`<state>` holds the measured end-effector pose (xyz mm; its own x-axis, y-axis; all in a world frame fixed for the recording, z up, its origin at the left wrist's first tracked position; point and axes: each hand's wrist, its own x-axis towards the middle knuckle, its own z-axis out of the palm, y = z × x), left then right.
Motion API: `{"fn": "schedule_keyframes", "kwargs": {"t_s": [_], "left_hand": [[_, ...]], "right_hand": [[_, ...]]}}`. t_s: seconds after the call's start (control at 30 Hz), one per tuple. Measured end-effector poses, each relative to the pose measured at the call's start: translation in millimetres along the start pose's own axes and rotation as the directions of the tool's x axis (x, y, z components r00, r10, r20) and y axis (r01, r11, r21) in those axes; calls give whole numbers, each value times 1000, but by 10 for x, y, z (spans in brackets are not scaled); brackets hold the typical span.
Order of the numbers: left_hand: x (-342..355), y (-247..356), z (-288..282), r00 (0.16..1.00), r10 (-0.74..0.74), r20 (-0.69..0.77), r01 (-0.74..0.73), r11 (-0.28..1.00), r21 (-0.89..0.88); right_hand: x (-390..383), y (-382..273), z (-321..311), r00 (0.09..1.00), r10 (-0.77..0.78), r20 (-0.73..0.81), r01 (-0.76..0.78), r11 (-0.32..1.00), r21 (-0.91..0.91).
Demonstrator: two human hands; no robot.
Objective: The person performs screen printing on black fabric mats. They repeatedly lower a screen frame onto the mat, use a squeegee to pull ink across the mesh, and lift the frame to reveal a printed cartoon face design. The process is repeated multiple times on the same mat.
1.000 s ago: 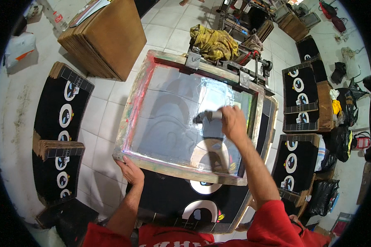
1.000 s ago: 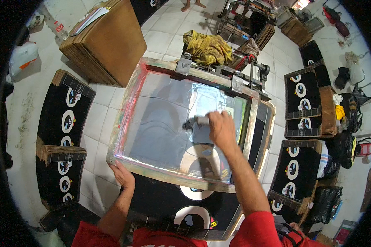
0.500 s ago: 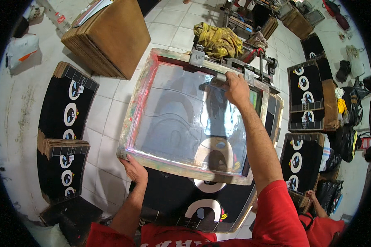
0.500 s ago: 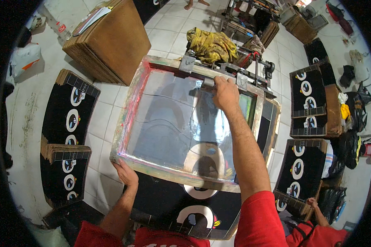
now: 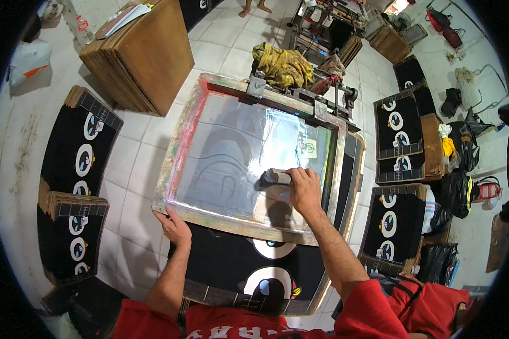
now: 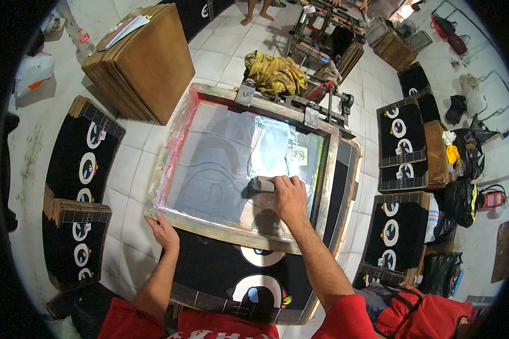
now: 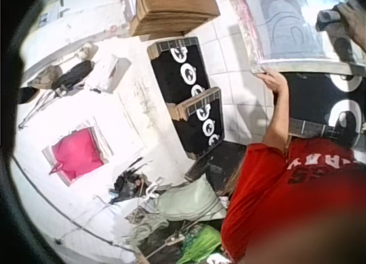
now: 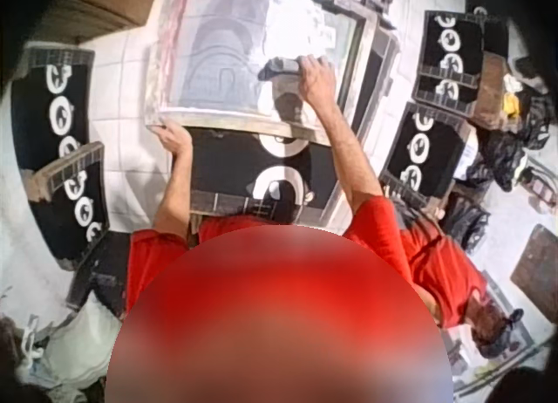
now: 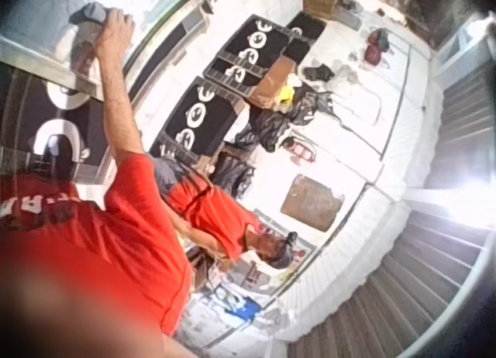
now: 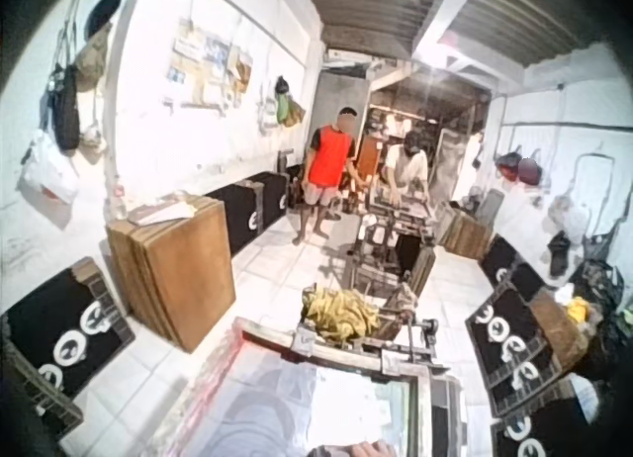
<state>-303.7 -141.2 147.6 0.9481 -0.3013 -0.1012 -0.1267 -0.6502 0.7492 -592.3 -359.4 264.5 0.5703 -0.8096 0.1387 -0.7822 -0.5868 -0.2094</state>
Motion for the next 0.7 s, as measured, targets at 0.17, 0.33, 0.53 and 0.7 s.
{"fn": "schedule_keyframes", "kwargs": {"t_s": [0.17,0.33,0.53,0.7], "left_hand": [[-39,17,-8,992,111,-53,-120,970,-214],[-115,12,17,957,237,-169,-282,900,-333],[-124,0,22,955,251,-157,-287,913,-289],[-138,1,44,959,235,-159,-275,910,-311]], "right_hand": [[-67,-38,-26,999,-31,-11,31,999,-31],[354,137,-158,1000,9,-17,-8,999,41],[312,63,-296,985,39,165,-45,998,32],[576,244,-180,973,24,231,-17,999,-31]]}}
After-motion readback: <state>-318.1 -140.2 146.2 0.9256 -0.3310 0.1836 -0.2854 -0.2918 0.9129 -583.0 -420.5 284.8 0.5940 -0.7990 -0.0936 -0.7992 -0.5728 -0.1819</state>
